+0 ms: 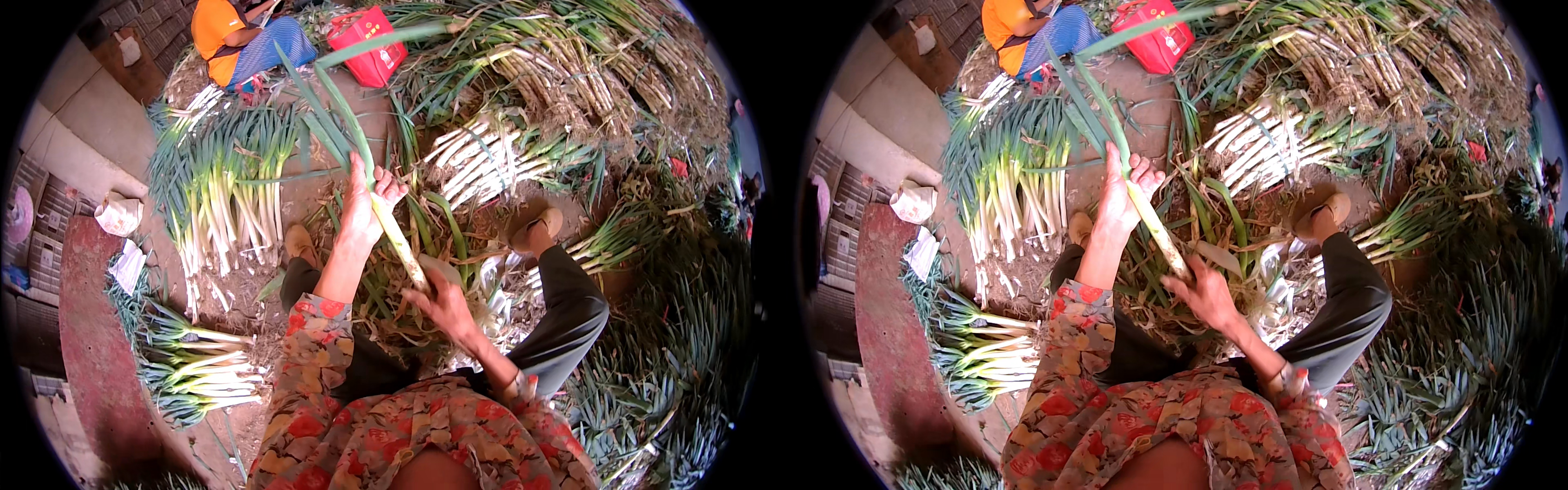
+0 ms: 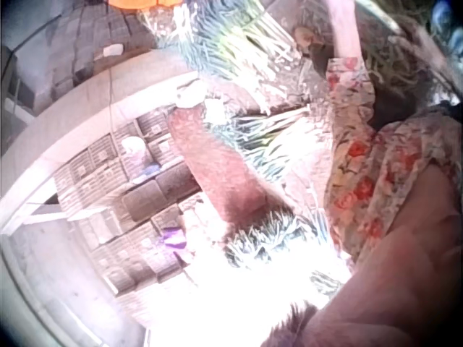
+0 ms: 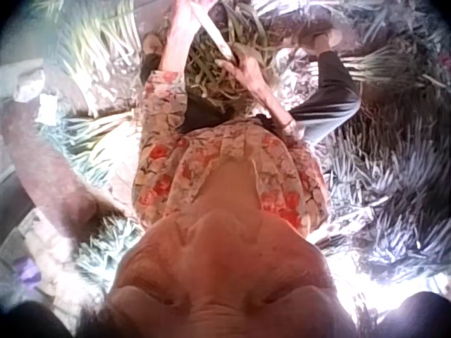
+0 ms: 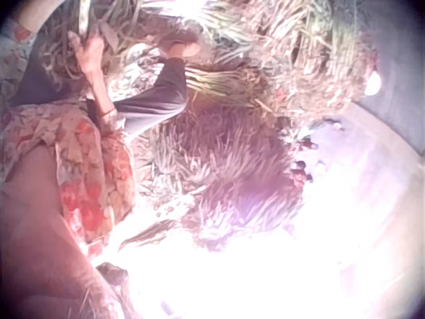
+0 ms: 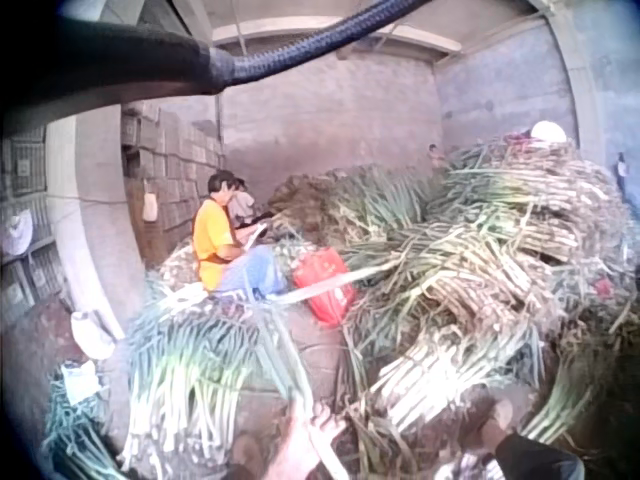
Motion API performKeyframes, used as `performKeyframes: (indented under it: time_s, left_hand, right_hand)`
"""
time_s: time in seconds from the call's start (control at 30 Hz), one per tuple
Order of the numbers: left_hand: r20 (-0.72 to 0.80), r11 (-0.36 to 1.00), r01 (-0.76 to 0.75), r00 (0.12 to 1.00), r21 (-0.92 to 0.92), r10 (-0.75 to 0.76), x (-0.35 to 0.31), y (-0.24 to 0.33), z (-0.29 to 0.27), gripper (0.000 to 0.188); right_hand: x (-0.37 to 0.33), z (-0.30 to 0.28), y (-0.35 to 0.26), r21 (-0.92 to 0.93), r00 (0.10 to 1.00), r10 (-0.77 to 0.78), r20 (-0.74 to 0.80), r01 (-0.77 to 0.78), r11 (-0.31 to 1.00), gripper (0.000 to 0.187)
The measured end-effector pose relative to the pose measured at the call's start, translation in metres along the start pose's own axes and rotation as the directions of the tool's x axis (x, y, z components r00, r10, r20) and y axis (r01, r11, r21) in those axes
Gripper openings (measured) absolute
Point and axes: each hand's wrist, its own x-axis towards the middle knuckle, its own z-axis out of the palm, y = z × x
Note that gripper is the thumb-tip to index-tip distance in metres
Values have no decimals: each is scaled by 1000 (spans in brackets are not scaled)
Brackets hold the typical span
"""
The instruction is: The person sorts and cleans leeks by hand, removing outer layers and dead leaves, and then bundles them together using ties.
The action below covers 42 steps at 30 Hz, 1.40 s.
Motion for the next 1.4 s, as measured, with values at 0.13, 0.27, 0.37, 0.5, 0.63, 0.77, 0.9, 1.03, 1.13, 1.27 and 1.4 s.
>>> performKeyframes:
  time_s: [0.13,0.27,0.37,0.5,0.63,0.77,0.9,1.03,1.13,1.27,1.4]
  left_hand:
    - [69,1000,-22,997,19,20,-6,-1,1,50]
    - [87,999,-21,996,27,18,-9,-7,-2,49]
    - [73,1000,-5,997,14,4,-9,-8,0,48]
    - [58,1000,-1,998,29,0,-9,-11,-4,47]
    - [6,997,2,1000,75,-2,-11,-15,2,48]
    - [23,995,-6,1000,97,4,-14,-17,-1,49]
    - [-1,993,-7,1000,119,8,-15,-20,7,48]
    - [-36,993,-28,999,116,32,-18,-23,3,48]
    - [-58,990,-33,997,141,42,-18,-23,-1,48]
    - [-69,989,-31,997,143,41,-21,-17,-3,50]
    - [-86,983,9,996,182,7,-16,-18,-4,53]
  right_hand:
    - [44,10,-20,-138,978,-134,-159,112,984,42]
    - [52,14,-24,116,978,-58,-200,83,990,32]
    - [53,12,-18,186,980,-26,-195,63,981,27]
    - [56,12,-11,109,949,-148,-277,184,977,26]
    - [60,5,-28,-4,931,-215,-293,224,975,22]
    - [61,2,-26,-116,881,-358,-310,339,934,15]
    - [60,-2,-21,-219,881,-380,-281,327,919,12]
    - [59,1,-22,-176,879,-344,-331,301,937,16]
    - [62,3,-20,-201,877,-371,-307,321,925,14]
    - [62,7,-21,-254,871,-391,-296,323,912,10]
    - [63,14,-13,-151,888,-222,-403,174,973,8]
